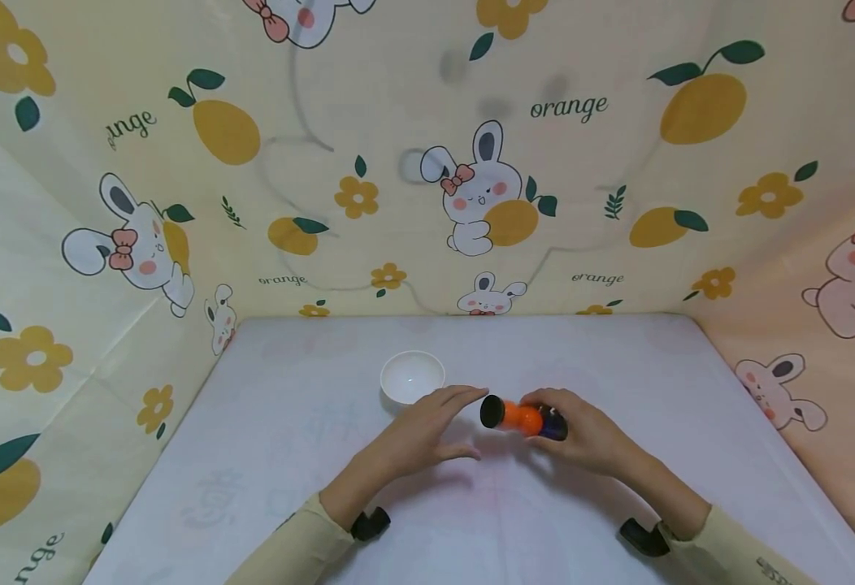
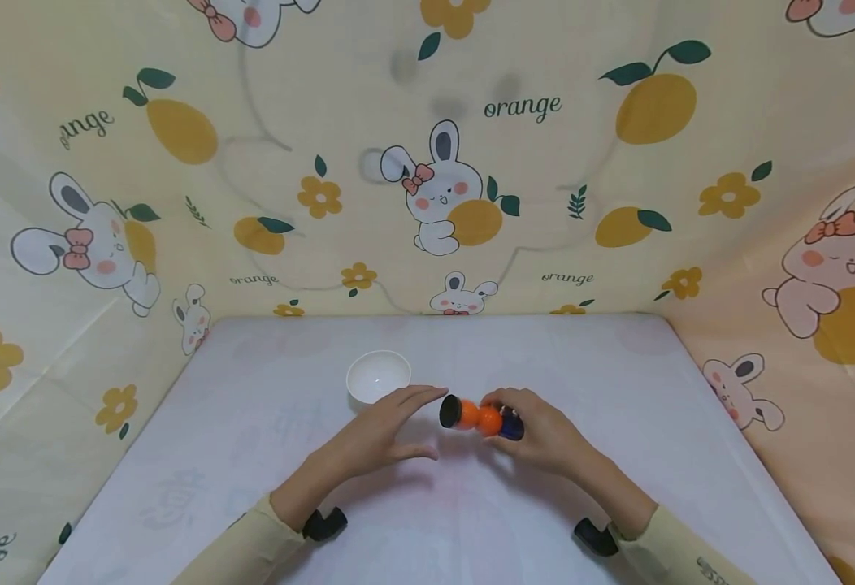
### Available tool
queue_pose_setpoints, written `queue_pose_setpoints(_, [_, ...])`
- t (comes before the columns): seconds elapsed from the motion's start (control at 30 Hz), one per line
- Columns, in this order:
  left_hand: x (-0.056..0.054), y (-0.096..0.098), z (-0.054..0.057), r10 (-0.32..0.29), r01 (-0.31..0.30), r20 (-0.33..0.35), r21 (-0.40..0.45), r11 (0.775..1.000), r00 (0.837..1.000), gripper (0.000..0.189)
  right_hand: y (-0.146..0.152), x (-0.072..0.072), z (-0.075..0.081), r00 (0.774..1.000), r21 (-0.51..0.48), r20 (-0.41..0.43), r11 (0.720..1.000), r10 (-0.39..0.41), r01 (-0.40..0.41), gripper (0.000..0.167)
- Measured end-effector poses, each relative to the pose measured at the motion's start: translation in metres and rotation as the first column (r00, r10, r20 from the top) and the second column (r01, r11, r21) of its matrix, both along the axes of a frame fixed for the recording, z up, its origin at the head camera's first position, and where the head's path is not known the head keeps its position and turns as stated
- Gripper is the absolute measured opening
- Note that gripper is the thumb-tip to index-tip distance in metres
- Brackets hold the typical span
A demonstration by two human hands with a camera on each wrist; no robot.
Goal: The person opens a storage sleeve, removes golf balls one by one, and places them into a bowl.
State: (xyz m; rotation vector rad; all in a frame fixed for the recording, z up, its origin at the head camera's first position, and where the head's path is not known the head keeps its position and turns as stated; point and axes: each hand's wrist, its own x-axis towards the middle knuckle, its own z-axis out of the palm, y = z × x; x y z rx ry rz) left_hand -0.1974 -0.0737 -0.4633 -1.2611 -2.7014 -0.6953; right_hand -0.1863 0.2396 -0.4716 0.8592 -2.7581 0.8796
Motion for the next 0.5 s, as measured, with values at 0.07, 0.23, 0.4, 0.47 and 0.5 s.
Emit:
queue_pose_setpoints(0.07, [-0.0001,0.0022,0.0007,-0.006,0.006,-0.009,0.014,1.000,1.000,0.088,-0.0008,0.0005,-0.0001,1.000,0.002,0.004,1.000,0.000,0.000,0.051])
queue_pose_setpoints(0.23, [-0.0006,0.0057,0.0010,-0.018,0.019,-0.012,0.070,0.997,1.000,0.078,-0.0023,0.0012,-0.0015,1.000,0.008,0.018,1.000,0.004,-0.004,0.053])
queue_pose_setpoints(0.4, [-0.0011,0.0087,0.0011,-0.030,0.031,-0.015,0.133,0.991,0.999,0.070,-0.0040,0.0034,-0.0021,1.000,0.022,0.009,1.000,0.007,-0.007,0.053])
queue_pose_setpoints(0.47, [-0.0010,0.0097,0.0013,-0.032,0.033,-0.014,0.148,0.988,0.999,0.067,-0.0049,0.0047,-0.0014,1.000,0.022,0.010,1.000,0.005,-0.006,0.053])
queue_pose_setpoints(0.5, [-0.0008,0.0101,0.0014,-0.032,0.034,-0.014,0.153,0.988,0.999,0.066,-0.0055,0.0052,-0.0011,1.000,0.021,0.012,1.000,0.006,-0.006,0.053])
